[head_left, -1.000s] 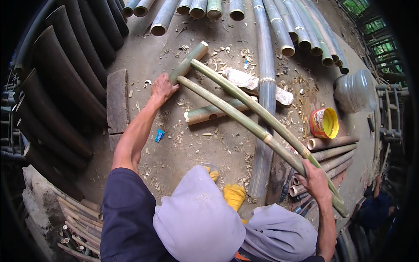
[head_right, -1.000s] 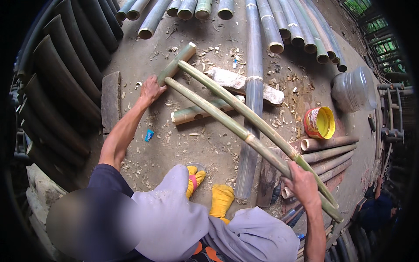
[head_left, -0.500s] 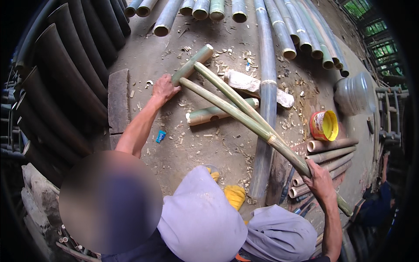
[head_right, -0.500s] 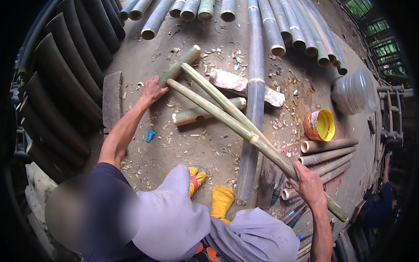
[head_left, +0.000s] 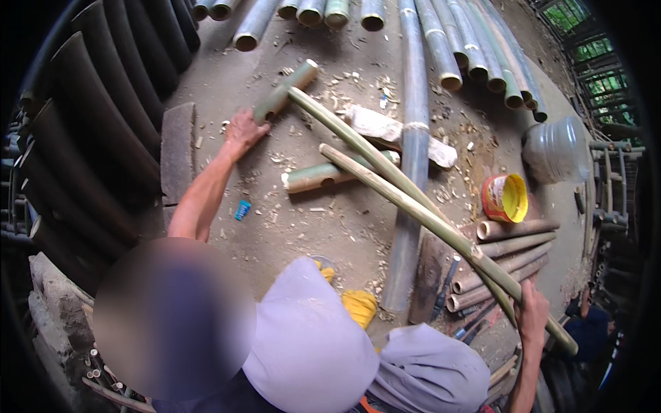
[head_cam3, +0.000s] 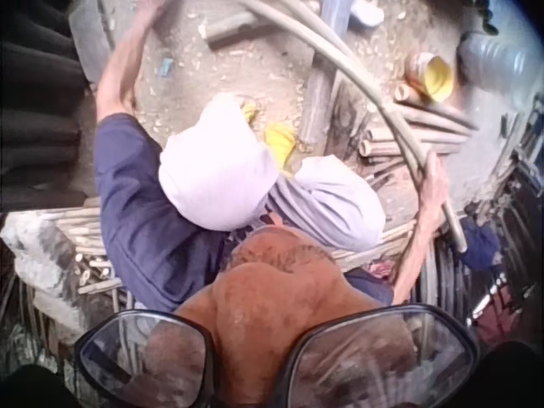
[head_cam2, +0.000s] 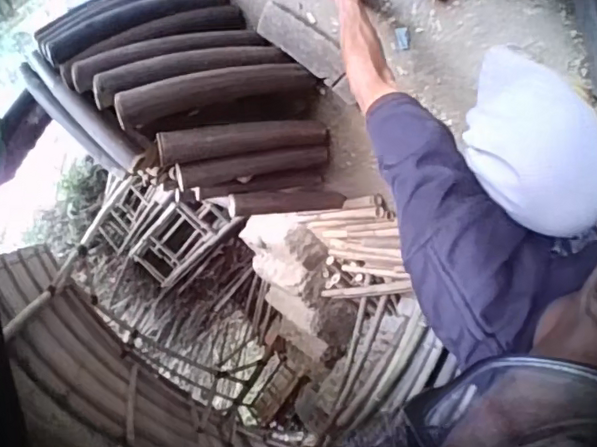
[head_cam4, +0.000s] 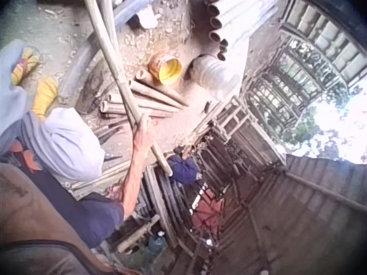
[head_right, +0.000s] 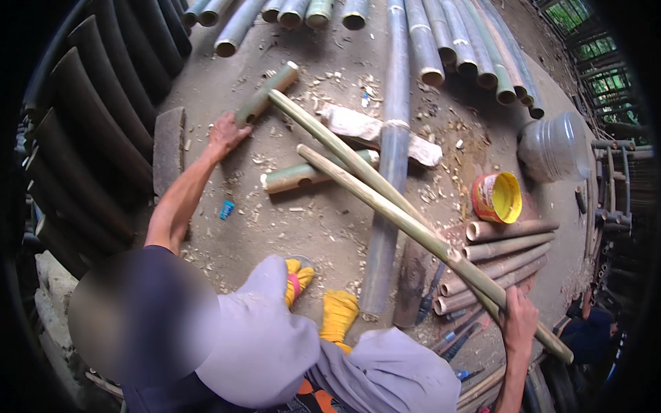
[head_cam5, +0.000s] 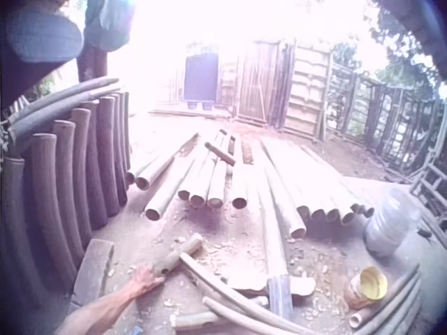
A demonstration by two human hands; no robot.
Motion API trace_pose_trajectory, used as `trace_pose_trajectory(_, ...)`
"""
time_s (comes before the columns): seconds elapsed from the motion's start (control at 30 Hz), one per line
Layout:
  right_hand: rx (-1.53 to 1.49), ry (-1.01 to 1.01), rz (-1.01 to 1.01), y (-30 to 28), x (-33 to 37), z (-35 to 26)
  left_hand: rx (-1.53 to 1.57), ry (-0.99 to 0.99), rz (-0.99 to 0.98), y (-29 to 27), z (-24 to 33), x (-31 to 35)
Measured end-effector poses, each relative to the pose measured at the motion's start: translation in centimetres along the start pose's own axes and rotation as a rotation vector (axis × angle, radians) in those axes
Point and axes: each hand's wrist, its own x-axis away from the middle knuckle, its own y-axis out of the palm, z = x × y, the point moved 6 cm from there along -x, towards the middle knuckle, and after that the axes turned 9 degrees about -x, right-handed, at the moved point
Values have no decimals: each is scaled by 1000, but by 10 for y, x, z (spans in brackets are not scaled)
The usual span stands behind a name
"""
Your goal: The person measures, carves, and fits bamboo poles together using a knife, hammer, and measuring tape while sitting on the ground.
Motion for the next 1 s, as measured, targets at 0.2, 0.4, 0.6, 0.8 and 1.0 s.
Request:
trace_pose_trajectory(0.2, -422, 124, -76, 38, 57, -46, 2, -37, 13, 2, -9, 0)
trace_pose_trajectory(0.4, -745, 124, 42, 86, 47, -84, 32, 98, 11, 8, -19, -5)
trace_pose_trajectory(0.6, -760, 300, 128, 100, 105, -71, -87, 201, 105, 48, -53, -27)
trace_pose_trajectory(0.8, -833, 713, 358, 98, 174, -78, 54, 191, 40, 53, -34, -28)
trace_pose_trajectory(1.0, -659, 1235, 685, 164, 263, -28, 46, 152, 43, 42, -26, -19)
